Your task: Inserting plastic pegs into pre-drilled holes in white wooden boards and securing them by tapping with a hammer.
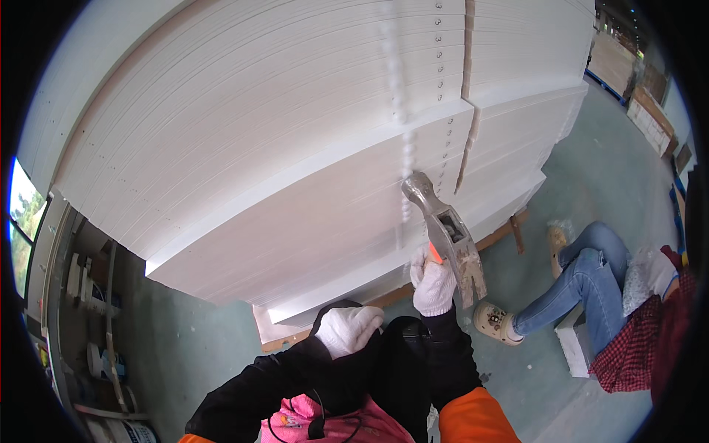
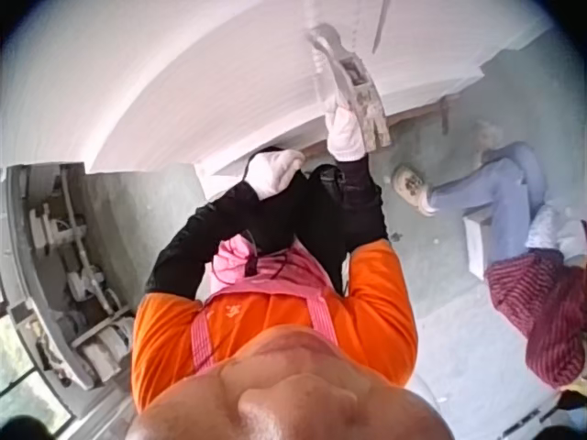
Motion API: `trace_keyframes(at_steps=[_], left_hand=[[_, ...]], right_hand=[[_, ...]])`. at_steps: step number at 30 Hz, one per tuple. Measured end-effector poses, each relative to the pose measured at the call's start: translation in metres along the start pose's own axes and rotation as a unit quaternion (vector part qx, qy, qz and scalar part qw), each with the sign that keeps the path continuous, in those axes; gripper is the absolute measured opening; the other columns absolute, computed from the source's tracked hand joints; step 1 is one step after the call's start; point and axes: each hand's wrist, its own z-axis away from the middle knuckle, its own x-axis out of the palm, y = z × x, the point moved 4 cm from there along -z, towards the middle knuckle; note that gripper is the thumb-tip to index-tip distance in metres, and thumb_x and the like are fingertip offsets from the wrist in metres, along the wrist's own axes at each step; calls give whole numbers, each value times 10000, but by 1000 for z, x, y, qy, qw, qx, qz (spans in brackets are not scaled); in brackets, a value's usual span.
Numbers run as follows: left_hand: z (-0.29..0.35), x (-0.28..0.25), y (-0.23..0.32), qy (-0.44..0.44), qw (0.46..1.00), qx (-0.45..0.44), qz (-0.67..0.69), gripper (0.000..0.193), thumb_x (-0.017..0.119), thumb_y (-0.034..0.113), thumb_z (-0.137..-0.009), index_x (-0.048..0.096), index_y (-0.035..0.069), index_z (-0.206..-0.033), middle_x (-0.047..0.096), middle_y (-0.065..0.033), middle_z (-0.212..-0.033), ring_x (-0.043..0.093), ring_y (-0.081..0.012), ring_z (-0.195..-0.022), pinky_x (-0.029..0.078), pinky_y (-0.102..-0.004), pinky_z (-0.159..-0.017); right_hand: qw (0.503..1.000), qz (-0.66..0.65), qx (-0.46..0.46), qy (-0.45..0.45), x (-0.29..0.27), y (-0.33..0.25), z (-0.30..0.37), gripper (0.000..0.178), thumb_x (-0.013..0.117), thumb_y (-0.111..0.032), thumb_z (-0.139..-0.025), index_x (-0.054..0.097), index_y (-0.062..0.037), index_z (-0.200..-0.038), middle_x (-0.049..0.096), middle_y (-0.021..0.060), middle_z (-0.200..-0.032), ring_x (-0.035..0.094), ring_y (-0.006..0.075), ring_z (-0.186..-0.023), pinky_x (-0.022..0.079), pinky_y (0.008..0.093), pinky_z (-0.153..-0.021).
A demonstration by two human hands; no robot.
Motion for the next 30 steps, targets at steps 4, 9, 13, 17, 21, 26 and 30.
trace_keyframes(at_steps=[4,9,13,17,21,26,30], left_hand=[[0,0,-1,-23,1000,-8,9,133,540,167,-943,616,71,-994,666,-129,-828,657,-337,-751,538,-411,-679],[4,-3,1,-31,999,-7,-15,137,534,175,-949,617,77,-997,668,-131,-837,660,-337,-760,540,-409,-682],[1,-4,8,-33,999,-3,-17,145,539,199,-950,618,83,-990,667,-127,-816,660,-343,-739,544,-416,-672],[1,-3,6,-27,999,-2,-34,155,542,214,-948,618,83,-983,666,-130,-797,658,-346,-723,546,-418,-660],[1,-3,4,-27,999,3,-37,163,548,226,-943,620,85,-980,666,-134,-793,659,-347,-728,544,-425,-655],[3,-3,6,-41,998,-6,-48,172,545,235,-943,621,87,-984,667,-133,-790,659,-349,-729,543,-432,-657],[4,-5,4,-34,998,3,-45,180,534,236,-948,620,84,-993,669,-138,-796,659,-351,-723,542,-430,-651]], right_hand=[[966,-245,-6,88,-1,-40,-2,453,384,-410,-987,447,-59,-708,378,-4,-516,390,108,-424,276,250,-420],[986,-162,43,21,-6,-61,-21,507,439,-504,-964,451,-56,-727,404,4,-540,398,103,-423,290,256,-411],[913,-400,28,75,-12,-66,-19,421,439,-398,-979,463,-54,-739,418,6,-534,414,114,-403,287,269,-394],[988,-152,13,2,-11,-61,-31,332,453,-331,-952,466,-60,-761,394,-7,-541,365,101,-398,305,254,-393],[939,-332,46,80,-15,-72,-22,314,429,-319,-960,467,-62,-784,398,-10,-545,370,94,-412,285,242,-408],[973,-228,34,17,-13,-78,-21,405,388,-416,-978,459,-64,-791,383,-2,-536,376,95,-412,295,253,-403],[964,-266,14,17,-10,-97,-21,509,400,-538,-968,455,-61,-800,364,-5,-524,372,94,-406,300,252,-397]])
